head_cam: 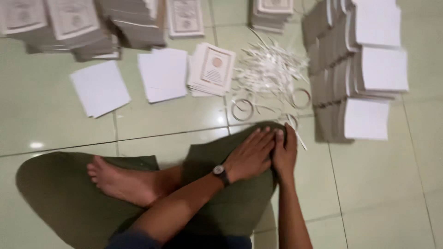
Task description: The person sits on the floor and assembles small booklets by folding printed sheets and inserting them into covers. They use clear tape to secure the booklet spines and place the finished items into stacks.
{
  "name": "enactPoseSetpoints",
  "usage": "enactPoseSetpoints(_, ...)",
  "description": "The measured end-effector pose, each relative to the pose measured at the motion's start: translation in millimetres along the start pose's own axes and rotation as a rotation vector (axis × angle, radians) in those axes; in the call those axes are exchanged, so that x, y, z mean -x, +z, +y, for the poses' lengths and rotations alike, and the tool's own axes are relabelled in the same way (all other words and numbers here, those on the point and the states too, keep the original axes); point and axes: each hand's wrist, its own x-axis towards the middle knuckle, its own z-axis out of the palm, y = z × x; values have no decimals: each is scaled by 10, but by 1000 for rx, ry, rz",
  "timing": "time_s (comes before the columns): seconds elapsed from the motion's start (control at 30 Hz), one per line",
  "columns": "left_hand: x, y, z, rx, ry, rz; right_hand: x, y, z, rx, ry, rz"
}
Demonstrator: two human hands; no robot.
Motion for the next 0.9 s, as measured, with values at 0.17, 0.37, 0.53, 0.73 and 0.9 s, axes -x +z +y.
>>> enactPoseSetpoints(0.17,737,-677,-107,-55,-113,-201,-400,4,-52,338,-20,-226)
enactPoseSetpoints(0.37,1088,-864,-223,-162,-331,-497,-1384,465,-606,253,-169,-269)
enactPoseSetpoints(0.53,1096,-723,-313,-309,-244,-314,-2591,1190,-1192,-313,90,-193)
enactPoseSetpoints(0.73,1058,-665,-423,-212,-295,-208,-3462,1700,-1523,-138,482,135)
enactPoseSetpoints(0.9,1069,-521,-496,-46,-400,-294,-3856,1861,-1473,1804,45,-496)
